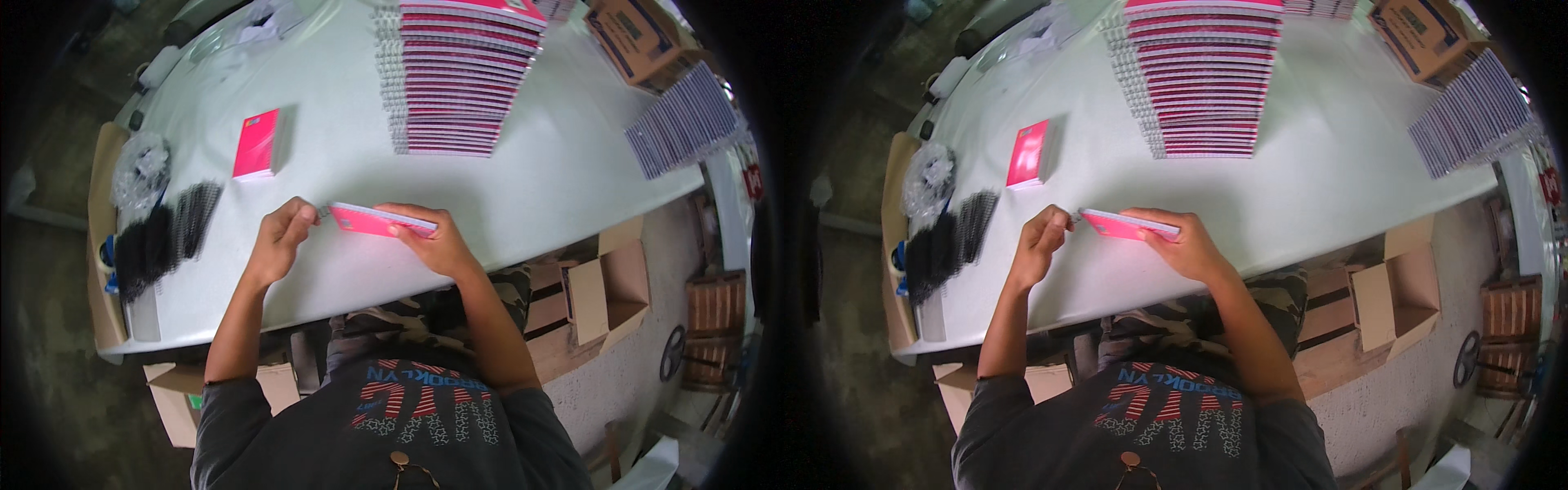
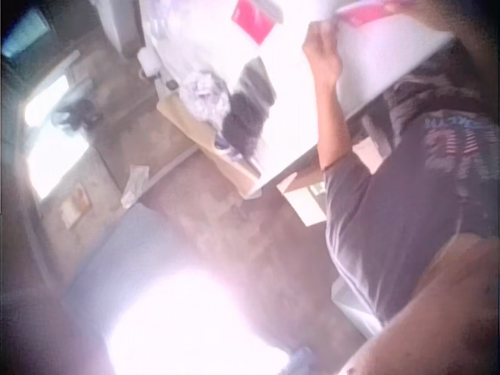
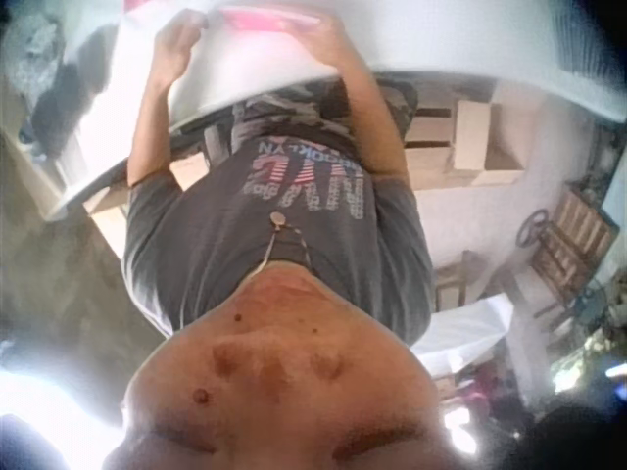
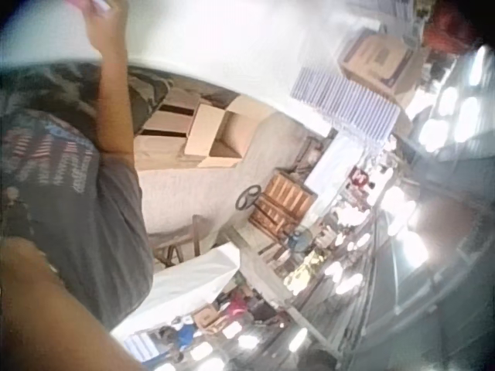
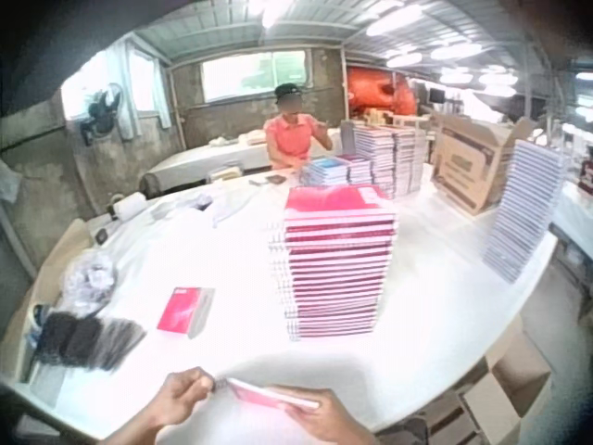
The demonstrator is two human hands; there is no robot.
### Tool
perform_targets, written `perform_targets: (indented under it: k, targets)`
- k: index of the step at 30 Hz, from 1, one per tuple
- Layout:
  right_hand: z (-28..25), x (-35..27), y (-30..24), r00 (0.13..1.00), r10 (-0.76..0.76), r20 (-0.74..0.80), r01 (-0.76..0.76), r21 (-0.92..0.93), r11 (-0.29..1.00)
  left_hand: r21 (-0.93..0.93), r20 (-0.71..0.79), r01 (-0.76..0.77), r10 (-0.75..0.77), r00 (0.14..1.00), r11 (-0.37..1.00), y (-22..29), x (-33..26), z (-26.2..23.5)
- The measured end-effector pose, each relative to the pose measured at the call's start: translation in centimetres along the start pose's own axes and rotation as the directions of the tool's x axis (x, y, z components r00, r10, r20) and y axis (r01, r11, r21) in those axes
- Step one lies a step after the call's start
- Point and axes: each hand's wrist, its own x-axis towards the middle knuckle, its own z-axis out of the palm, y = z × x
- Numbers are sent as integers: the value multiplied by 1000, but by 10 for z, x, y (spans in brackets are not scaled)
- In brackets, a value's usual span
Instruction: The person threads a plastic spiral through the punched holes of small pink notebooks by hand, spinning the coil until it is fully inserted, and then stacks the finished notebooks into a pile on the work surface.
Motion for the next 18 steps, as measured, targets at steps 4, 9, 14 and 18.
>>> perform_targets:
  k: [4, 9, 14, 18]
  targets:
    - [3, 1, 1, 999, 46, -20, -46, -22, 999, 50, -25, -95, 96, 995, 994, -10, -2, -1]
    - [2, 0, 1, 997, 70, -24, -70, 2, 998, 72, -25, 6, -4, 1000, 997, -6, -5, 0]
    - [1, -1, 4, 999, 46, -21, -46, -11, 999, 65, 47, 111, -114, 992, 992, 6, 2, 1]
    - [1, 0, 1, 998, 60, -1, -60, -3, 998, -116, 92, 354, -345, 934, 928, 14, 11, -6]
